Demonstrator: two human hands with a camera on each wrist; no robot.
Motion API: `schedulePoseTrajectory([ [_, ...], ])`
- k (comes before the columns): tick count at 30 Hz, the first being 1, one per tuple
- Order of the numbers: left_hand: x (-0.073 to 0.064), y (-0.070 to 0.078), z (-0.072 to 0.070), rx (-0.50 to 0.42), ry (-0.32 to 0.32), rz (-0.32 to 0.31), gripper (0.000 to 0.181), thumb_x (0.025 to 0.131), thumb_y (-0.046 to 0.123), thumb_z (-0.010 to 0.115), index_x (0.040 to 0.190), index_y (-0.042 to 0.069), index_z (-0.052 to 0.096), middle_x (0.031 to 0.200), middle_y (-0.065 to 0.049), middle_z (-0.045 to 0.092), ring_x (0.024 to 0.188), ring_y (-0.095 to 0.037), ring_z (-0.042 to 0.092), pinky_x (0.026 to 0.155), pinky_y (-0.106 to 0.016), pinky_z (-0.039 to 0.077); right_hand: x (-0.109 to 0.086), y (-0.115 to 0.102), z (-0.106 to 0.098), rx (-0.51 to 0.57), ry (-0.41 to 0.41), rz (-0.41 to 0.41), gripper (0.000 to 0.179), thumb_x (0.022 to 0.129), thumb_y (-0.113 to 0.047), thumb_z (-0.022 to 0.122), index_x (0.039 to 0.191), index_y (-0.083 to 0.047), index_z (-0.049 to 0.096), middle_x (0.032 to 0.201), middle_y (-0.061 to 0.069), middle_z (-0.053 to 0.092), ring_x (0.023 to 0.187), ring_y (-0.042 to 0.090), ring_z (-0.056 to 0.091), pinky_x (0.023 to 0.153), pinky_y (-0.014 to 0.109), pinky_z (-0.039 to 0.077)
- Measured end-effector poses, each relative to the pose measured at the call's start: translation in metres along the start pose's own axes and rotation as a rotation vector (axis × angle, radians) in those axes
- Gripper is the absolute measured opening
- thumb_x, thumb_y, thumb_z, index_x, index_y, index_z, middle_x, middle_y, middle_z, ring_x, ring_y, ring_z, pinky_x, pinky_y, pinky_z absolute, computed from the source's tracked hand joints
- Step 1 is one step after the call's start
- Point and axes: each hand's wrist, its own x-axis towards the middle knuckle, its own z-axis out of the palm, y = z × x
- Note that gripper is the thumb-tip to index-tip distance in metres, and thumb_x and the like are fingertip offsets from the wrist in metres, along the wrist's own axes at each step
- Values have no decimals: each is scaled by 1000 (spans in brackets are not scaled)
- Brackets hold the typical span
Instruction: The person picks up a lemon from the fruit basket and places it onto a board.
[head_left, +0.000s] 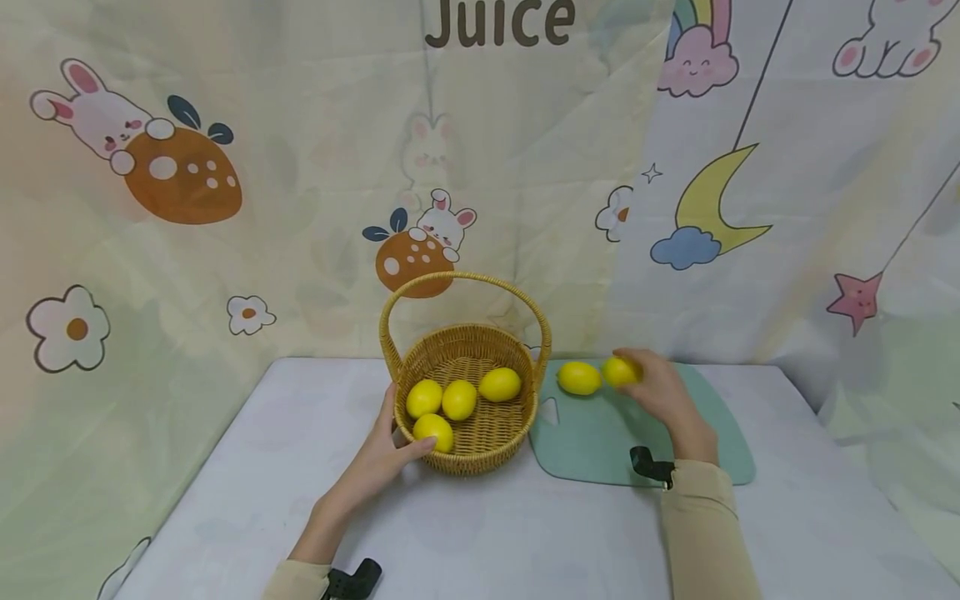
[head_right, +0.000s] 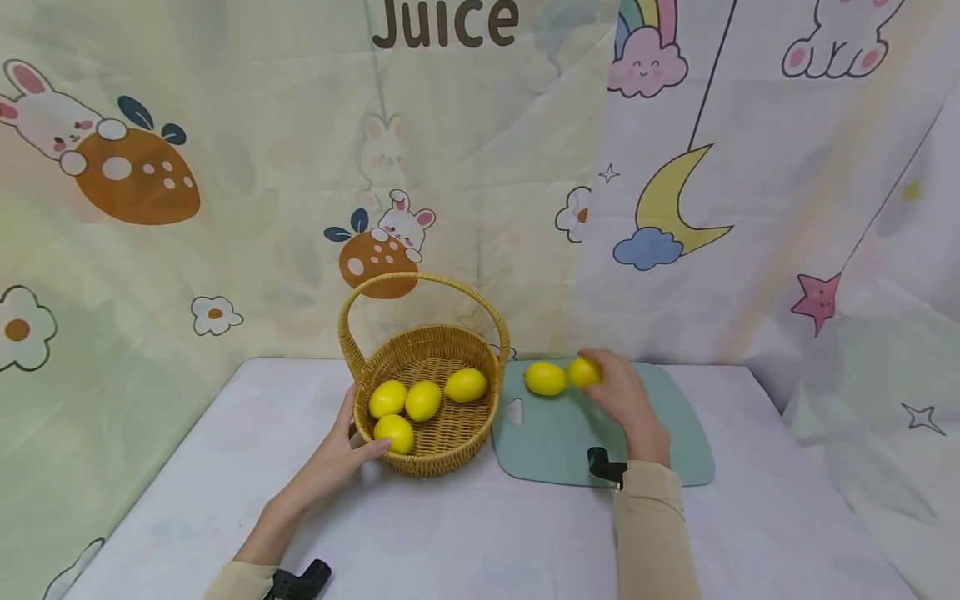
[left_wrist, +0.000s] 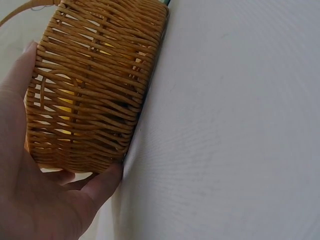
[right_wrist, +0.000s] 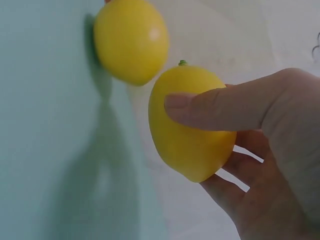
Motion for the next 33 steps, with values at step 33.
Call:
schedulePoseTrajectory([
  [33,-2,2,1,-24,4,-3,110,86,43,76,154,49,-10,168,9,-2,156,-29,8,117,-71,12,0,23,14,51,-58,40,61,82,9,59,141,6,47,145,31,46,134,49,41,111,65,32],
])
